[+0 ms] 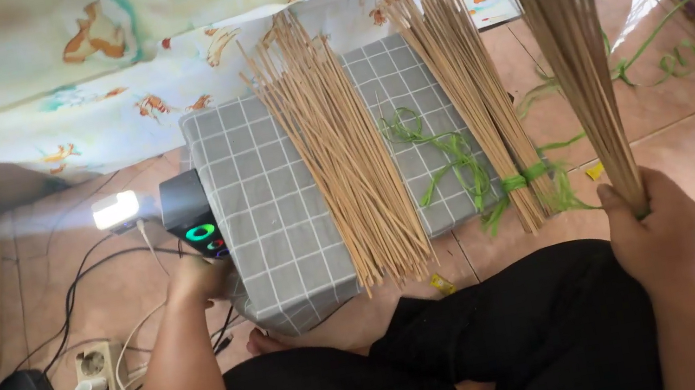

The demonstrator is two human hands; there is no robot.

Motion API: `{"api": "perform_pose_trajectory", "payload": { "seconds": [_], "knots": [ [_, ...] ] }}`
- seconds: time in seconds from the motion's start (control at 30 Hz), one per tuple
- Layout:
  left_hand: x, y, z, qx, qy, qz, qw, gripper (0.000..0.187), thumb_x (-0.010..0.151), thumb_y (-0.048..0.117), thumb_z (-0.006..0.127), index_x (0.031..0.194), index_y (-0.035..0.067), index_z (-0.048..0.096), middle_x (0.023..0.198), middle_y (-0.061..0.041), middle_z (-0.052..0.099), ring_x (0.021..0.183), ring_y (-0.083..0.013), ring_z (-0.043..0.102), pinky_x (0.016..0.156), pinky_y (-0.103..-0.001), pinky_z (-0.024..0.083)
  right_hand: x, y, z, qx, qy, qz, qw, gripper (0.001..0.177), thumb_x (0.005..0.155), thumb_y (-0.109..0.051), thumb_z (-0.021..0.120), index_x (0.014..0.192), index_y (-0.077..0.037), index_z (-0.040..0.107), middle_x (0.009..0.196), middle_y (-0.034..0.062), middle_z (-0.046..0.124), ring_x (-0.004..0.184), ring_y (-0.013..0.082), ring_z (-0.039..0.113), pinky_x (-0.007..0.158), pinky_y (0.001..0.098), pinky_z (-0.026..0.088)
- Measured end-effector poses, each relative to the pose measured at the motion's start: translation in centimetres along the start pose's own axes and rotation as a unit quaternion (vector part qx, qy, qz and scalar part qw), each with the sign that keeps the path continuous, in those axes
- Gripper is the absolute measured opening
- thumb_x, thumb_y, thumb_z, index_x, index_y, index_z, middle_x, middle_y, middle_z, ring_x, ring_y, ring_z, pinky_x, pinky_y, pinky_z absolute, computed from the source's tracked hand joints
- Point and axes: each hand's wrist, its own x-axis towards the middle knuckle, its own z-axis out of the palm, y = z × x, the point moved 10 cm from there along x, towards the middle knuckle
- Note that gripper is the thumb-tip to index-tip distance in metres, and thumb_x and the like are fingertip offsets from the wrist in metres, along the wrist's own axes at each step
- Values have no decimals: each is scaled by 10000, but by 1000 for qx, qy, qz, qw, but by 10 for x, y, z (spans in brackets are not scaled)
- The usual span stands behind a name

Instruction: Tying bundles of thin wooden sticks together using green plastic strips.

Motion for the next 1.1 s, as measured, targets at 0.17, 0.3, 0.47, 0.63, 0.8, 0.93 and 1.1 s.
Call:
{"api": "perform_pose_trajectory", "payload": {
  "seconds": [0.17, 0.3, 0.47, 0.63, 0.8, 0.93, 1.1],
  "knots": [
    [10, -3, -9, -44, 69, -24, 996, 590, 833, 489, 714, 882, -96, 776, 748, -212, 745, 635, -303, 688, 599, -375, 553, 10, 1, 12, 34, -37, 27, 998, 331, 982, -53, 738, 1261, 117, 691, 780, 172, 638, 636, 263, 541, 631, 371, 451],
    [16, -10, -6, -81, 86, -27, 993, 563, 842, 464, 755, 902, -95, 780, 773, -185, 740, 585, -278, 672, 594, -368, 523, 12, 7, 21, 3, -51, 35, 998, 328, 953, -69, 759, 1227, 101, 699, 781, 173, 647, 645, 280, 561, 640, 382, 465],
    [19, -14, -9, 1, 142, -51, 989, 432, 831, 418, 732, 975, 18, 807, 837, -159, 784, 822, -322, 737, 743, -420, 558, 12, 3, 24, -83, -26, -54, 995, 342, 939, -106, 782, 1199, 110, 731, 996, 197, 678, 800, 337, 627, 743, 410, 499],
    [18, -19, -5, -2, 162, -72, 984, 419, 861, 393, 724, 1043, 22, 793, 1017, -199, 774, 933, -379, 732, 777, -474, 564, 11, -7, 17, -118, -36, -22, 992, 444, 938, -146, 784, 1347, 16, 725, 1076, 198, 628, 826, 346, 633, 745, 438, 521],
    [24, -22, -3, 4, 187, -66, 980, 428, 868, 388, 739, 1062, 8, 775, 1048, -221, 763, 932, -399, 735, 769, -492, 571, 20, -14, 19, -115, -91, 28, 989, 441, 923, -165, 756, 1336, -23, 693, 1026, 206, 626, 793, 354, 638, 731, 457, 506],
    [24, -23, -3, 6, 187, -73, 980, 446, 858, 385, 754, 1079, -2, 771, 1074, -228, 757, 949, -395, 734, 785, -492, 575, 33, -35, 29, -185, -84, -68, 977, 403, 1012, -253, 661, 1273, 54, 681, 1083, 198, 708, 1001, 375, 665, 850, 452, 518],
    [24, -24, 0, 14, 192, -68, 979, 404, 867, 340, 739, 1069, -8, 775, 1077, -230, 756, 952, -402, 734, 777, -494, 580, 54, -62, 44, -112, -88, -40, 989, 446, 1016, -214, 623, 1356, 74, 641, 1229, 236, 710, 1127, 417, 651, 920, 484, 499]
  ]
}}
